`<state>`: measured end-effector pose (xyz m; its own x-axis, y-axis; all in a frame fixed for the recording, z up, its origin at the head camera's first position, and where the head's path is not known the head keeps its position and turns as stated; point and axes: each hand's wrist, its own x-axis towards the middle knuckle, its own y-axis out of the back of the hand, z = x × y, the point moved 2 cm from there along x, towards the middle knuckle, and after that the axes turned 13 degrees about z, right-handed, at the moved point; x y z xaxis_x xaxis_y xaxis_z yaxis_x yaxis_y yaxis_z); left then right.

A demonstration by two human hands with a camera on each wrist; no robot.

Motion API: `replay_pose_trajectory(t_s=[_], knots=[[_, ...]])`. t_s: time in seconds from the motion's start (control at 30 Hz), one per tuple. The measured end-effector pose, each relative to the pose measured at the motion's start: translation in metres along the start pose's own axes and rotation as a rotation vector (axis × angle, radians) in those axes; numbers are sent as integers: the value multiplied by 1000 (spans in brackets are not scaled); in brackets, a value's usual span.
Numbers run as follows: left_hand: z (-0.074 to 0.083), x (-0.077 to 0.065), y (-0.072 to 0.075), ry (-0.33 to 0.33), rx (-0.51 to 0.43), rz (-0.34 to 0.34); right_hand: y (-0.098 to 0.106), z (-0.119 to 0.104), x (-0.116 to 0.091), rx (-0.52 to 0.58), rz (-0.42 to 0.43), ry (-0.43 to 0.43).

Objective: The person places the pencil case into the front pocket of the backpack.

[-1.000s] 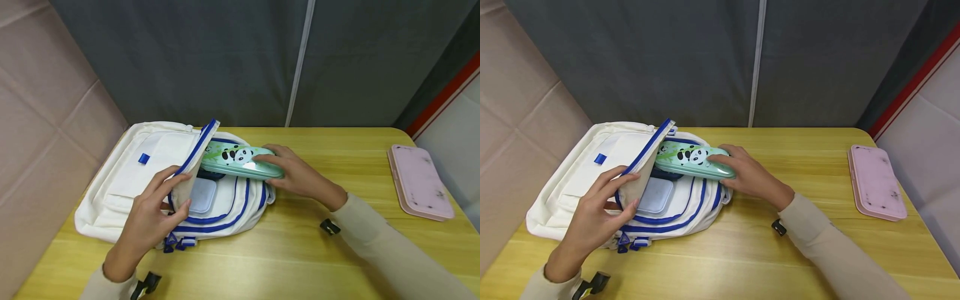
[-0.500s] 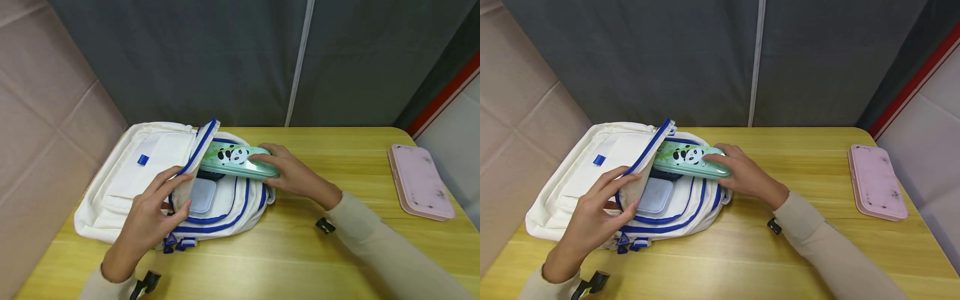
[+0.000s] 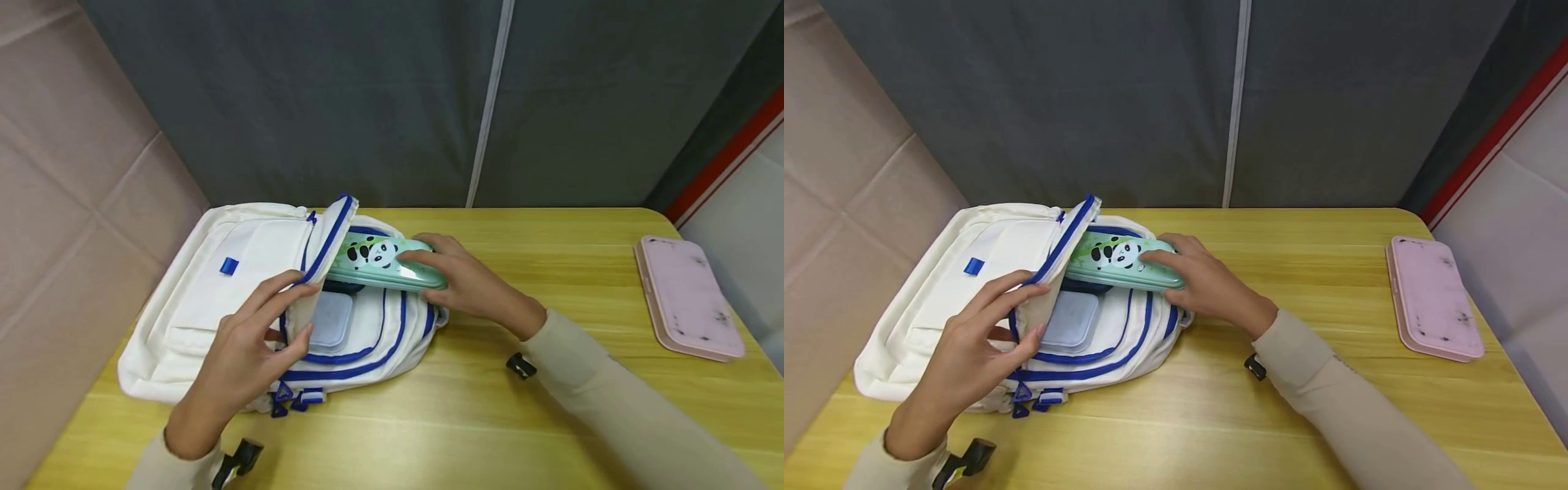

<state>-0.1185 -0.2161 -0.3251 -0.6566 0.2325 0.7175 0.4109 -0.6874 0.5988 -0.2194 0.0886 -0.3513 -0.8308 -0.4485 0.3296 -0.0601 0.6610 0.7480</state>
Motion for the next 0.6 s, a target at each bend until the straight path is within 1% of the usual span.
replay_pose_trajectory(t_s=[0.13,0.27,0.4,0.53,0.6], knots=[[2,2,-1,-1,-9,-11,-2,1,0,-7,3,-6],[1,2,0,6,-12,2,-3,1,1,-12,1,-14],[1,1,-1,9,-39,6,-2,1,2,-9,-6,-28],[0,1,-2,-8,-52,12,-3,2,1,-11,-8,-20],[0,1,-3,-29,-51,22,-3,2,1,-12,-8,-12]])
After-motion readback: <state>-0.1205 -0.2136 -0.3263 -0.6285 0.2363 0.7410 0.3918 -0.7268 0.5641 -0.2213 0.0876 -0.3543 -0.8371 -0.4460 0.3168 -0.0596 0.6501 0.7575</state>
